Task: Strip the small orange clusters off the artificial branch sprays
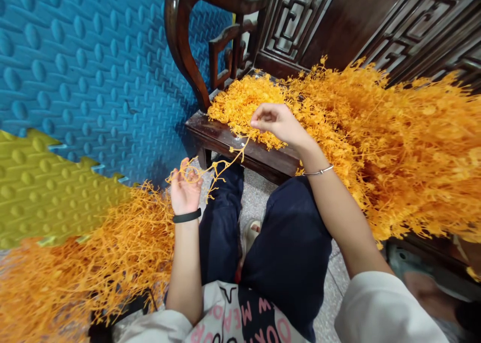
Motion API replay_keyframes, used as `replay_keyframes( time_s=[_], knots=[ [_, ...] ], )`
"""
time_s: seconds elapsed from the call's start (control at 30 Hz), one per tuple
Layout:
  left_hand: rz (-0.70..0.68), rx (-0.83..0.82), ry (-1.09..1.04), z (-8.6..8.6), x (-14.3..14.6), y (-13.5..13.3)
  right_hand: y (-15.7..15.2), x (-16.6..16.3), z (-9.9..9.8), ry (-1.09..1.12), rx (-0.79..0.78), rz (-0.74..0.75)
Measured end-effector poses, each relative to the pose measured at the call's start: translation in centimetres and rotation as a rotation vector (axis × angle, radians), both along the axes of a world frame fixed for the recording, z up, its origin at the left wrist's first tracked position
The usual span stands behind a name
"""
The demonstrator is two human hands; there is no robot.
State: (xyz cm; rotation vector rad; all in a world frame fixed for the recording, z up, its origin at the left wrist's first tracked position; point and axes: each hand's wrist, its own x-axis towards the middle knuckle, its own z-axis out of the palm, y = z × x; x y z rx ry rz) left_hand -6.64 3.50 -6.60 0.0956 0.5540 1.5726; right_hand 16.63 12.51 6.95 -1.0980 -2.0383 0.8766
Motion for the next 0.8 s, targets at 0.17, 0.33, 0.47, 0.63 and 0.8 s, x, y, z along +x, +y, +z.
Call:
replay_keyframes(
  time_s=[0.17,0.33,0.47,0.63,0.8],
  knots=[
    [-0.015,-0.112,0.118,-2.2,0.1,0.5,0.2,-0.2,0.0,0.18,0.086,-0.117],
    [-0.113,-0.203,0.18,-5.2,1.2,0.8,-0.1,-0.9,-0.1,0.272,0.182,-0.192],
    [-0.18,-0.281,0.343,-7.6,1.7,0.5,-0.4,-1.1,0.0,0.334,0.258,-0.241],
    [-0.272,-0.373,0.467,-10.7,2.4,-0.2,-0.8,-1.6,0.2,0.415,0.269,-0.239],
    [-0.404,-0.434,0.623,-12.6,3.8,-0.3,-3.1,-3.8,0.5,0.454,0.056,-0.045]
  ],
)
